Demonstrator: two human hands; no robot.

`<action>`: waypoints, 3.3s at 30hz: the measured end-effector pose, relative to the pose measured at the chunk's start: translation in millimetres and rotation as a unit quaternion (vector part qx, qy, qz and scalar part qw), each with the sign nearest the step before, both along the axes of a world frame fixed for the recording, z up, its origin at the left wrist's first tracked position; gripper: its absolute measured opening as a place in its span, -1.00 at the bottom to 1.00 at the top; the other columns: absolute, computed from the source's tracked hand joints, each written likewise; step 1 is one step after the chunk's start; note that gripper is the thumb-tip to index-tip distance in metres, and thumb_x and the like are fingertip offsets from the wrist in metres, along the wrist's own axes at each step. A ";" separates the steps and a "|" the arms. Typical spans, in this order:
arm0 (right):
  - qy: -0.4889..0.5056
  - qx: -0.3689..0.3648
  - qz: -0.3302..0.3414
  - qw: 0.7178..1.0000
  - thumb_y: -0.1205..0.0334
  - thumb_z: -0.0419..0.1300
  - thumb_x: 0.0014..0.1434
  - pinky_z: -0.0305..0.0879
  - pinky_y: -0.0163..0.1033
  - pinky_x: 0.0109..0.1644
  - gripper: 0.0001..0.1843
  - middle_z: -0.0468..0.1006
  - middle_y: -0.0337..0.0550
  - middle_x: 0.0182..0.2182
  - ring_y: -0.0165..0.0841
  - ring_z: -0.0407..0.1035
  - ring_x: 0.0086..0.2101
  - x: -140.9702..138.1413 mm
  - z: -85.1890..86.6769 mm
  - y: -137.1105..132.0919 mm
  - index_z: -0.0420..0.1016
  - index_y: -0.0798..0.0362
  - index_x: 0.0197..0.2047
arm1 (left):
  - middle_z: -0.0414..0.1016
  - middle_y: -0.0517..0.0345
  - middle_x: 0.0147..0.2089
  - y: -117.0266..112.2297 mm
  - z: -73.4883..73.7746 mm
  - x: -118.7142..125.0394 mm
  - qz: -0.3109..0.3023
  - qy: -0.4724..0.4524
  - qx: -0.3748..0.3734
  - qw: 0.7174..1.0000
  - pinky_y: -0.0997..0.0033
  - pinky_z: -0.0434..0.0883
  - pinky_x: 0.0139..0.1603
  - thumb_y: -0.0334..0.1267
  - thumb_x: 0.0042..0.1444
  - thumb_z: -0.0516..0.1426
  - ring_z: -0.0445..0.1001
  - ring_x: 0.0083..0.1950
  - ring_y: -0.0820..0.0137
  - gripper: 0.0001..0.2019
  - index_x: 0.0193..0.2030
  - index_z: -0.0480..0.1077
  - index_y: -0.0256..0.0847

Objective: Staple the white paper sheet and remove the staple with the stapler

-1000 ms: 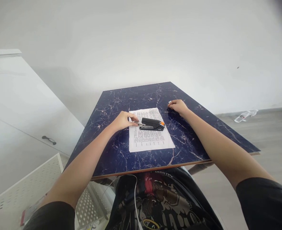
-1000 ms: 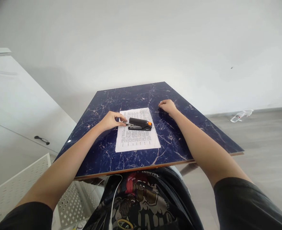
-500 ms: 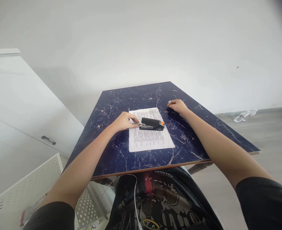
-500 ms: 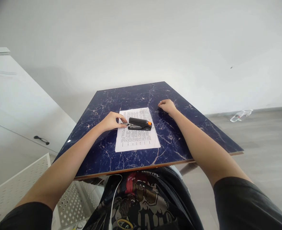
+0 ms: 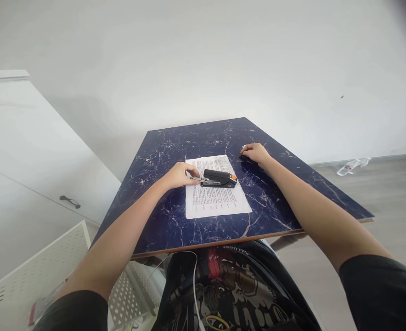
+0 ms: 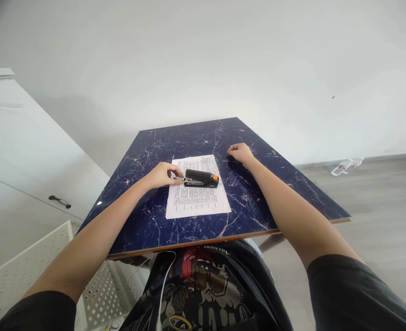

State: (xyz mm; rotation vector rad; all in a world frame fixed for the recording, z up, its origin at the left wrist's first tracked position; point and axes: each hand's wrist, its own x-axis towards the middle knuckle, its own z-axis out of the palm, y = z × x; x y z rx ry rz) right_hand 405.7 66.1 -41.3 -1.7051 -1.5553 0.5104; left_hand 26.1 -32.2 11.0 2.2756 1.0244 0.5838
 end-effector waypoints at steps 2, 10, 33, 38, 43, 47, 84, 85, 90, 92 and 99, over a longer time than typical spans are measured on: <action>-0.002 0.001 0.000 1.000 0.35 0.31 0.01 0.34 -0.31 -0.20 -0.87 0.63 -0.23 -0.49 -0.34 0.45 -0.39 -0.2 0.0 -0.5 0.71 0.03 -0.37 | 0.72 0.01 -0.15 0.0 -0.3 0.2 -0.002 0.002 -0.007 1.000 0.10 0.53 -0.08 -0.17 0.01 0.43 0.65 -0.12 0.17 -0.82 -0.22 0.69 -0.06; -0.010 0.010 0.013 1.000 0.33 0.30 0.04 0.35 -0.26 -0.18 -0.89 0.64 -0.17 -0.44 -0.32 0.45 -0.36 -3.8 5.7 -5.7 0.68 0.05 -0.34 | 0.72 -0.03 -0.09 3.5 6.1 -10.3 -0.035 0.019 -0.016 0.999 0.10 0.54 -0.06 -0.11 0.05 0.42 0.66 -0.07 0.15 -0.74 -0.09 0.69 -0.04; -0.107 0.017 0.500 0.860 -0.06 0.33 0.23 0.26 -0.09 -0.17 -0.64 0.51 -0.12 -0.17 -0.24 0.36 -0.25 -99.4 40.3 -90.7 0.33 -0.03 -0.10 | 0.66 0.18 -0.25 7.9 -27.7 35.0 -0.028 -0.090 0.124 0.988 0.36 0.44 -0.05 -0.62 0.07 0.19 0.59 -0.21 0.37 -0.64 -0.10 0.64 -0.17; -0.103 0.032 0.509 0.854 -0.03 0.32 0.24 0.24 -0.11 -0.18 -0.66 0.51 -0.14 -0.19 -0.26 0.36 -0.26 -98.5 42.9 -92.2 0.35 -0.02 -0.10 | 0.65 0.16 -0.24 4.0 -26.6 34.1 -0.014 -0.078 0.137 0.987 0.33 0.44 -0.05 -0.58 0.09 0.21 0.59 -0.20 0.34 -0.72 -0.15 0.62 -0.18; -0.126 0.061 0.525 0.840 -0.12 0.31 0.26 0.20 -0.15 -0.20 -0.64 0.50 -0.16 -0.25 -0.30 0.33 -0.30 -94.4 50.2 -92.6 0.44 0.00 -0.14 | 0.65 0.16 -0.24 3.3 -22.7 27.7 -0.005 -0.048 0.120 0.992 0.34 0.44 -0.09 -0.41 0.07 0.36 0.59 -0.21 0.33 -0.82 -0.16 0.59 -0.19; -0.137 0.072 0.519 0.841 -0.13 0.28 0.28 0.22 -0.15 -0.19 -0.62 0.55 -0.11 -0.21 -0.29 0.36 -0.27 -94.4 57.1 -94.3 0.51 0.03 -0.10 | 0.68 0.05 -0.15 10.4 -23.9 14.3 0.092 -0.022 0.149 0.984 0.19 0.45 0.05 -0.28 0.28 0.24 0.60 -0.10 0.25 -0.89 -0.10 0.58 -0.19; -0.132 -0.037 0.378 0.916 0.05 0.28 0.16 0.36 0.05 0.05 -0.62 0.63 -0.02 -0.01 -0.08 0.49 -0.06 -8.2 63.9 -58.1 0.61 -0.01 0.01 | 0.63 -0.04 -0.05 33.3 -39.2 -12.4 0.178 -0.261 -0.134 0.939 0.15 0.59 -0.09 -0.28 0.09 0.36 0.65 -0.12 0.20 -0.43 0.26 0.40 -0.10; -0.132 -0.034 0.378 0.916 0.05 0.28 0.16 0.35 0.04 0.05 -0.62 0.63 -0.02 -0.01 -0.08 0.49 -0.05 -9.2 63.7 -58.0 0.61 -0.01 0.01 | 0.63 -0.04 -0.02 31.5 -37.4 -10.7 0.165 -0.245 -0.115 0.948 0.13 0.58 -0.06 -0.29 0.10 0.35 0.65 -0.09 0.19 -0.45 0.25 0.43 -0.09; -0.131 -0.043 0.380 0.915 0.03 0.29 0.18 0.36 0.03 0.05 -0.61 0.63 -0.03 0.00 -0.09 0.48 -0.05 -4.9 62.6 -55.5 0.61 -0.02 0.04 | 0.63 -0.04 0.15 26.6 -31.3 -5.7 0.137 -0.152 -0.024 0.979 -0.06 0.39 0.34 -0.34 0.12 0.31 0.55 0.23 0.10 -0.74 -0.04 0.67 -0.11; -0.134 -0.042 0.377 0.916 0.02 0.30 0.17 0.36 0.03 0.05 -0.61 0.63 -0.03 -0.02 -0.08 0.48 -0.06 -2.1 62.2 -54.5 0.62 -0.02 0.03 | 0.61 -0.03 0.19 26.2 -29.9 -6.2 0.146 -0.175 -0.024 0.973 -0.07 0.39 0.35 -0.37 0.13 0.30 0.55 0.24 0.11 -0.69 0.02 0.66 -0.10; -0.134 -0.040 0.429 0.892 0.02 0.26 0.21 0.34 0.01 0.05 -0.63 0.61 -0.03 -0.01 -0.09 0.46 -0.05 -16.1 67.1 -64.4 0.60 -0.02 0.03 | 0.60 -0.04 0.21 23.8 -28.1 -5.1 0.133 -0.223 -0.064 0.964 0.00 0.50 0.23 -0.36 0.11 0.32 0.59 0.15 0.14 -0.63 0.09 0.64 -0.13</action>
